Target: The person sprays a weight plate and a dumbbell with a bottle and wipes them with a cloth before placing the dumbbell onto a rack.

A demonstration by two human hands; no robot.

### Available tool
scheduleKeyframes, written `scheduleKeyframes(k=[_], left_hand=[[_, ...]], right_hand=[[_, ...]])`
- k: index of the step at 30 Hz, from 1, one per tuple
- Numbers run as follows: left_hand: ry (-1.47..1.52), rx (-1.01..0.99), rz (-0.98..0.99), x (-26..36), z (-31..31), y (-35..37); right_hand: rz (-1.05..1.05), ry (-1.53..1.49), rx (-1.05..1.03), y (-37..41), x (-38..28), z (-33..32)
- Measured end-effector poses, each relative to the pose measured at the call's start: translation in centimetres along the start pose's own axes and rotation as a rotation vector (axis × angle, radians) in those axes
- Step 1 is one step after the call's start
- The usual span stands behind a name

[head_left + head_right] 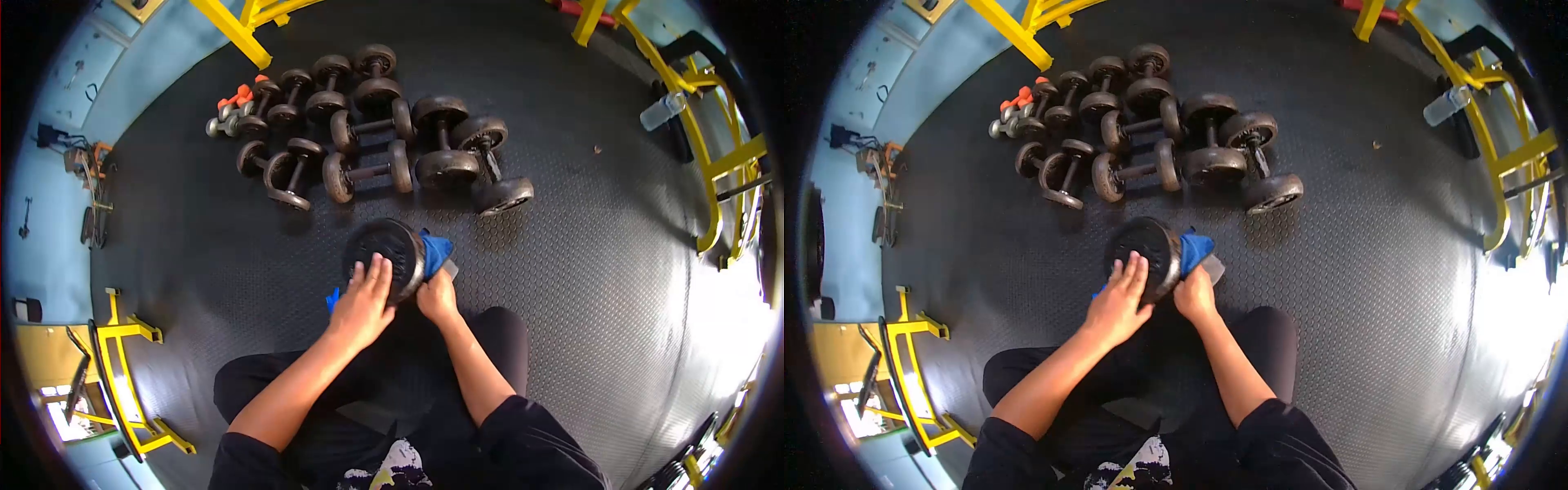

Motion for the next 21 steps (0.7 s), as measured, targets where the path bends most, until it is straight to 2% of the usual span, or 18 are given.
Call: scheduleKeyframes(k=[2,4,5,7,8,9,10,11,13,14,16,18,20,21], left_hand=[[0.07,0.007,-0.074,-2.4,-1.2,-0.4],[0.052,0.085,-0.094,-4.3,-2.6,-0.9],[0.088,0.079,-0.167,-5.7,-2.8,-1.0],[0.176,0.094,-0.325,-8.6,-3.6,-1.8],[0.158,0.096,-0.323,-10.3,-3.1,-2.4],[0.151,0.196,-0.325,-12.3,-3.1,-2.5],[0.145,0.295,-0.329,-14.0,-3.3,-2.5],[0.23,0.276,-0.427,-16.0,-2.6,-2.8],[0.315,0.321,-0.493,-18.7,-2.5,-3.0],[0.31,0.339,-0.516,-21.1,-1.4,-3.2],[0.404,0.295,-0.582,-23.9,0.4,-3.1],[0.389,0.29,-0.673,-27.4,3.8,-2.2],[0.365,0.293,-0.691,-27.1,4.8,-2.7],[0.316,0.294,-0.736,-27.3,5.2,-0.6]], right_hand=[[0.19,0.138,-0.168,-1.0,-0.5,2.5],[0.016,0.123,-0.148,-2.0,-2.3,4.6],[0.011,0.031,-0.202,-2.5,-2.7,5.6],[0.013,0.046,-0.24,-2.8,-3.0,5.6],[0.022,0.077,-0.298,-2.6,-2.8,5.8],[0.091,0.067,-0.222,-2.4,-2.0,4.3],[0.257,0.094,-0.183,-2.3,-1.4,2.3],[0.345,0.014,-0.122,-2.0,-0.8,0.5],[0.141,-0.178,0.075,-1.8,2.2,-1.6],[0.314,-0.175,0.065,-1.1,2.9,-3.5],[0.22,-0.341,0.254,0.2,2.1,-7.1],[0.235,-0.478,0.373,2.1,5.2,-8.1],[0.299,-0.432,0.39,2.8,7.7,-8.1],[0.422,-0.234,0.279,3.4,9.1,-7.4]])
Point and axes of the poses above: each hand's wrist, its own y-axis away from the middle knuckle, its own z-axis out of the palm, x = y × z, the point moved 9 cm from there along -y, towards the middle knuckle, and after that the axes turned 1 degree about -z, right-handed, at the moved point
